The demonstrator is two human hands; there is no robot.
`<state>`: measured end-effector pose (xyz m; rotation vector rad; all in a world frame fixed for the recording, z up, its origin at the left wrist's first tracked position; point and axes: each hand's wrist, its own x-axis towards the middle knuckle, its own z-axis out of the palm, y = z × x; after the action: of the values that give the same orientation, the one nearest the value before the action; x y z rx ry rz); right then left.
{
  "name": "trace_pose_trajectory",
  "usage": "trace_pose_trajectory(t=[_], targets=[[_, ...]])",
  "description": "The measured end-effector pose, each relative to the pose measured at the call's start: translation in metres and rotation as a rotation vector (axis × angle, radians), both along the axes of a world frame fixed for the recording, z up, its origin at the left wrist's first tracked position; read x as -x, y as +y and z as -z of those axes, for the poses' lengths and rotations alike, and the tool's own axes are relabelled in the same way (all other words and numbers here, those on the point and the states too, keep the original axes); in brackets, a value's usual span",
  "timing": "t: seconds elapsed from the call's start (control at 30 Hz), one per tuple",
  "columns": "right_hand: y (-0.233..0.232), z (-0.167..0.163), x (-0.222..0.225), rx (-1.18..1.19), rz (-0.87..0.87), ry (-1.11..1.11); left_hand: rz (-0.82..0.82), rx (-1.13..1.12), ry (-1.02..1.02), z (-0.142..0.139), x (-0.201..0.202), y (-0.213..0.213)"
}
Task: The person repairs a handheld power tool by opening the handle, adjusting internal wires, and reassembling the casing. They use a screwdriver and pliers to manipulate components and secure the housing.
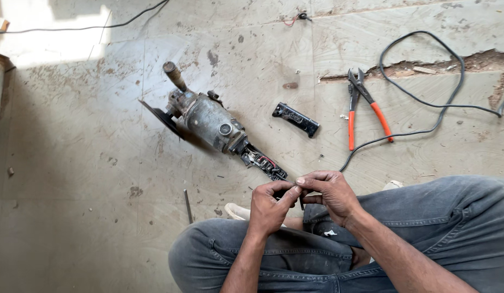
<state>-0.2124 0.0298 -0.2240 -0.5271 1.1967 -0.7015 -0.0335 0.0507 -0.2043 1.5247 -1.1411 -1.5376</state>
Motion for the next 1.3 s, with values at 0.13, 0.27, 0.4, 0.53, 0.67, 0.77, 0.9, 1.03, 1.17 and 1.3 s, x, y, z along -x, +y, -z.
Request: trace_pose_trajectory(t=[0.13, 0.27, 0.4, 0.53, 0.67, 0.77, 0.9, 1.03, 1.17, 1.3], targets=[[0.004, 0.002, -0.001, 0.048, -0.031, 0.066, 0.007, -0.095, 0.010, 0.007, -0.002, 0.000], [0.006, 0.008, 0.004, 0.057, -0.029, 0.109, -0.029, -0.204, 0.206, 0.016, 0.000, -0.001], [0.003, 0.015, 0.013, 0.038, -0.046, 0.037, -0.058, -0.245, 0.287, 0.022, 0.003, 0.000], [-0.001, 0.018, 0.020, -0.005, -0.079, -0.043, -0.070, -0.294, 0.389, 0.023, 0.002, 0.002], [-0.001, 0.016, 0.021, -0.039, -0.071, -0.116, -0.087, -0.316, 0.485, 0.019, -0.002, 0.003], [-0.001, 0.013, 0.017, -0.033, -0.054, -0.090, -0.093, -0.350, 0.565, 0.014, -0.007, 0.004], [-0.001, 0.009, 0.013, -0.008, -0.064, -0.080, -0.058, -0.345, 0.572, 0.011, -0.012, 0.007], [-0.001, 0.005, 0.014, -0.038, -0.033, -0.103, -0.033, -0.306, 0.525, 0.012, -0.008, 0.009], [-0.002, 0.003, 0.015, -0.011, -0.064, -0.101, -0.008, -0.197, 0.452, 0.014, -0.001, 0.013], [-0.004, 0.001, 0.015, 0.197, -0.113, -0.068, 0.006, -0.136, 0.294, 0.018, 0.003, 0.020]])
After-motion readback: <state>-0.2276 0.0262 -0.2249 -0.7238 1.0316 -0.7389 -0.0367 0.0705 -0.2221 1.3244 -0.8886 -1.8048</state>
